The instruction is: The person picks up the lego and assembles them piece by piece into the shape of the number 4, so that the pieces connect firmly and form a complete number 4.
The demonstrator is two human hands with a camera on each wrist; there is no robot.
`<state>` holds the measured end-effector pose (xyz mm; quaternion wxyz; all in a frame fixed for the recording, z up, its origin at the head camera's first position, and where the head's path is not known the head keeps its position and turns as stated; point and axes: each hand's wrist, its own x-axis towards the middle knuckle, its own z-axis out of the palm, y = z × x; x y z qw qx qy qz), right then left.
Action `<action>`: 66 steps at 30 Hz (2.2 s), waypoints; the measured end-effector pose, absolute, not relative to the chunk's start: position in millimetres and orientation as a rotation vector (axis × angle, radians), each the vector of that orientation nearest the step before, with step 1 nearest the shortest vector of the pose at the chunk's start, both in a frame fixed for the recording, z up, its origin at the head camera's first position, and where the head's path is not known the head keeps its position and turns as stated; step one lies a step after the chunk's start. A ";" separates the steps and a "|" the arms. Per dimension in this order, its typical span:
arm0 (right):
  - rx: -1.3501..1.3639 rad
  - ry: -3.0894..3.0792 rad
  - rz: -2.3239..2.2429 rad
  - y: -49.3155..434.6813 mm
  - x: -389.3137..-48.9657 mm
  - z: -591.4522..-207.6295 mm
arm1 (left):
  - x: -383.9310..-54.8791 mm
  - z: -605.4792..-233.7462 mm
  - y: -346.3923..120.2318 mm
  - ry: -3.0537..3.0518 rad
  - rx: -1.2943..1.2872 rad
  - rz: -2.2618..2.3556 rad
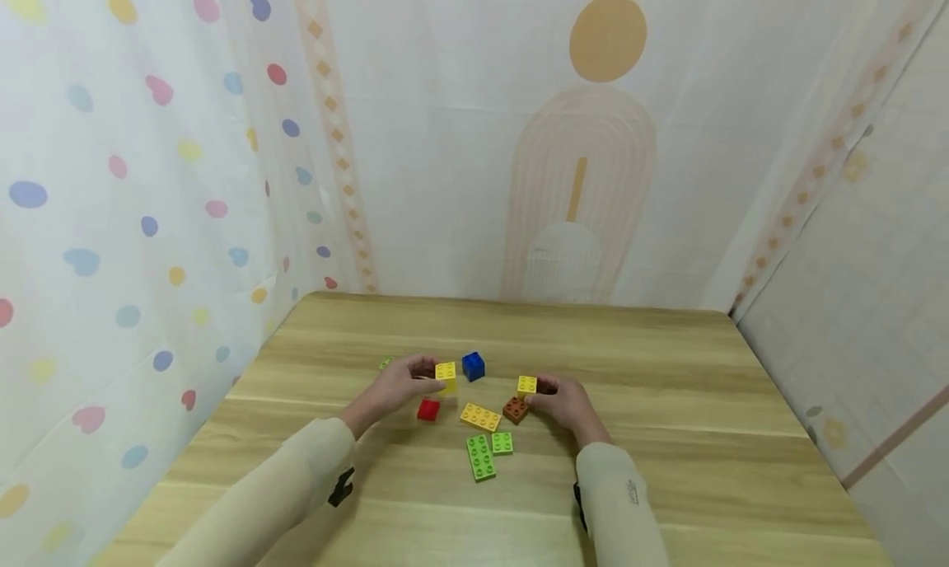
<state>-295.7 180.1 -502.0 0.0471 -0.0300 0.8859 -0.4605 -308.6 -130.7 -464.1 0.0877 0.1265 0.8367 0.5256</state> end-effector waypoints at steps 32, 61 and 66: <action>-0.135 2.653 -1.457 179.2 -299.2 -499.6 | -341.1 -464.8 -18.7 2.387 0.541 1.573; -0.189 2.679 -1.473 179.5 -300.2 -501.8 | -342.4 -471.3 -12.9 2.430 0.611 1.374; -0.177 2.681 -1.485 180.2 -299.0 -503.6 | -342.1 -472.3 -11.8 2.472 0.612 1.331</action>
